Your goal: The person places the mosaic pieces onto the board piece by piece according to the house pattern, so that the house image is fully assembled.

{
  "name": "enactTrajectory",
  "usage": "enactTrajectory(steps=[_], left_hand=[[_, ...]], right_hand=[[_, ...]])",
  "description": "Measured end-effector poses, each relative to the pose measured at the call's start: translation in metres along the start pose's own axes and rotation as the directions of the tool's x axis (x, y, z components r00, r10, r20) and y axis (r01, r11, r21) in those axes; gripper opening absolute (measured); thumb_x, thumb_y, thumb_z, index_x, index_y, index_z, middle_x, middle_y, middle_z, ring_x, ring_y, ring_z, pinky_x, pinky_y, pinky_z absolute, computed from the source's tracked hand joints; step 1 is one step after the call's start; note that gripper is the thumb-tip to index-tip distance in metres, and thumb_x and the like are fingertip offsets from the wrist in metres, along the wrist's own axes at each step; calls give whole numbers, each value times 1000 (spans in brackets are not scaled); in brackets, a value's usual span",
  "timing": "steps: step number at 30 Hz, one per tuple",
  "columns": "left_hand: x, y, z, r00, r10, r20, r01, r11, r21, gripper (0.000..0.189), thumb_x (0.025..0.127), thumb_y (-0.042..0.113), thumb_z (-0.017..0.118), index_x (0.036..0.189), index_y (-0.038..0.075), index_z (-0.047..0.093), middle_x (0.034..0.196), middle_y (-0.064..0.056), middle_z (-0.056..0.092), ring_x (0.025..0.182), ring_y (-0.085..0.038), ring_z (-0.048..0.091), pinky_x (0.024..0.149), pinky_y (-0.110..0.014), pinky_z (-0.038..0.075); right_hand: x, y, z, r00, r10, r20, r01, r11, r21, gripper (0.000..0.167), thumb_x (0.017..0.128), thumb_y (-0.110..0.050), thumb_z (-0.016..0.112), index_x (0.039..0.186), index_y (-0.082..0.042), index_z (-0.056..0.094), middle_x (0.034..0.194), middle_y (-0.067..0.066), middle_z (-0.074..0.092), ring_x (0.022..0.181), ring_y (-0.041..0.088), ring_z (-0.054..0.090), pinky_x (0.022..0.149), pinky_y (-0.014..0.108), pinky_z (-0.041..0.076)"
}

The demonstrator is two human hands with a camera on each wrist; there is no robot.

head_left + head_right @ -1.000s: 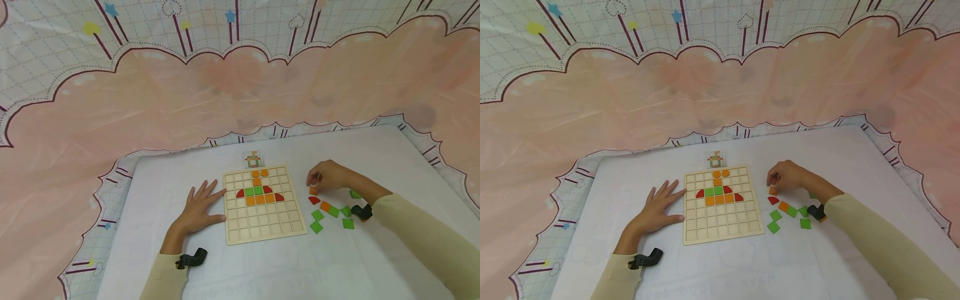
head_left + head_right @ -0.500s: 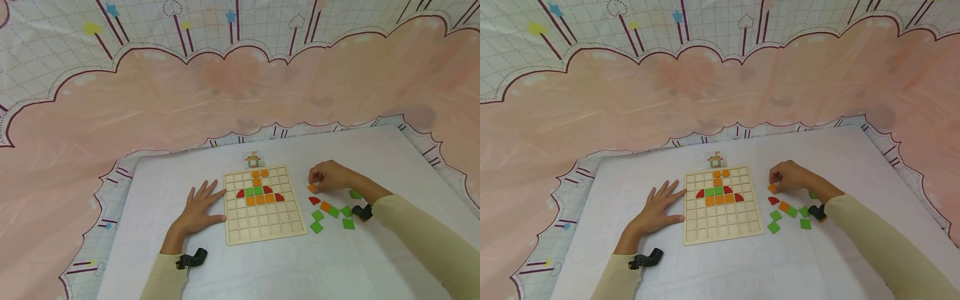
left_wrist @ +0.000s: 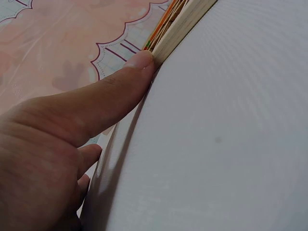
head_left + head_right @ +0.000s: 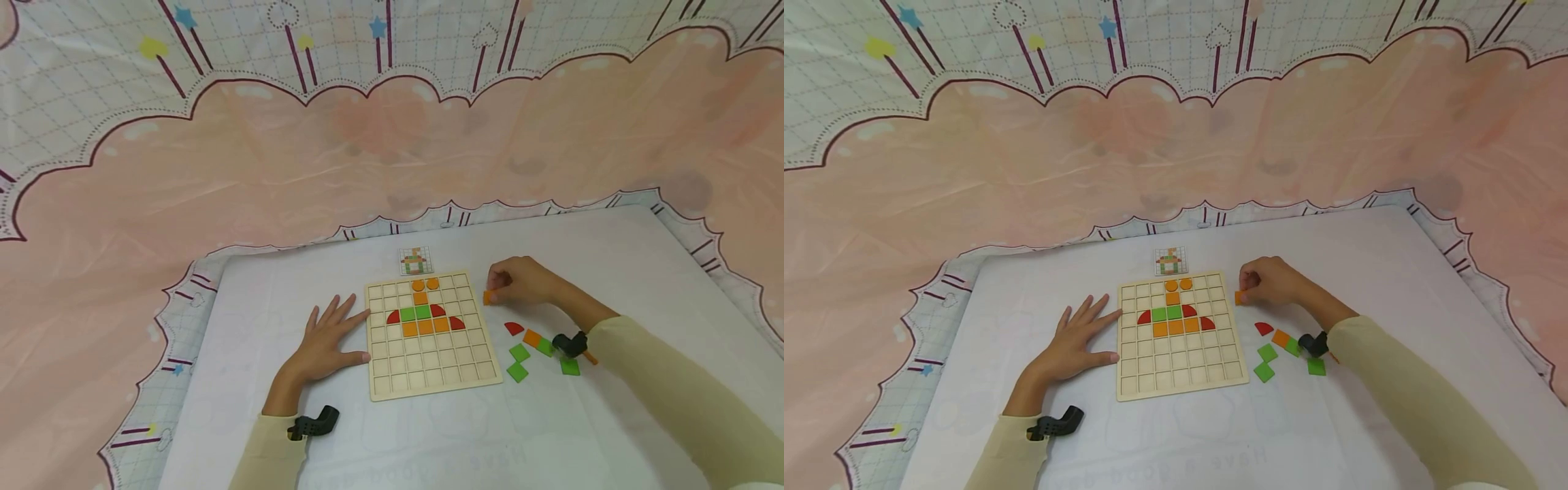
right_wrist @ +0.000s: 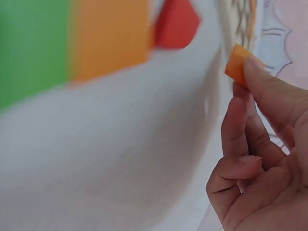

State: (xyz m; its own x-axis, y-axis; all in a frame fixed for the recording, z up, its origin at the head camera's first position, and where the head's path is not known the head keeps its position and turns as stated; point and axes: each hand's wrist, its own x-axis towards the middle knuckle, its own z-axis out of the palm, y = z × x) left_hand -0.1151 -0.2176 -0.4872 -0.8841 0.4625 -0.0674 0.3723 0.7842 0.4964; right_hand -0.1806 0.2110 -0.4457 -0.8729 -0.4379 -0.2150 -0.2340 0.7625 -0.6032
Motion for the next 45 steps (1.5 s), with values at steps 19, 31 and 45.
enactTrajectory(steps=[19,31,45], left_hand=[[1,-3,0,1000,-4,19,4,1000,-3,86,82,56,78,156,30,44,173,-3,17,161,-34,3,124,-64,-8],[1,-2,-3,1000,3,30,-3,1000,-11,85,83,56,78,156,29,44,173,-4,17,161,-35,3,124,-66,-8],[0,-1,-5,1000,15,27,-14,1000,-14,85,83,57,78,156,28,44,173,-4,17,160,-36,4,124,-66,-8]], right_hand=[[50,-75,46,994,-78,71,64,981,184,10,90,-23,80,94,-16,74,81,-3,68,80,15,60,77,27,50],[59,-112,73,981,-174,83,153,965,212,7,87,-20,82,85,-17,75,76,-7,71,73,9,63,73,25,51],[64,-129,91,986,-152,64,136,969,205,9,85,-17,84,79,-18,77,71,-8,71,69,7,62,65,22,50]])
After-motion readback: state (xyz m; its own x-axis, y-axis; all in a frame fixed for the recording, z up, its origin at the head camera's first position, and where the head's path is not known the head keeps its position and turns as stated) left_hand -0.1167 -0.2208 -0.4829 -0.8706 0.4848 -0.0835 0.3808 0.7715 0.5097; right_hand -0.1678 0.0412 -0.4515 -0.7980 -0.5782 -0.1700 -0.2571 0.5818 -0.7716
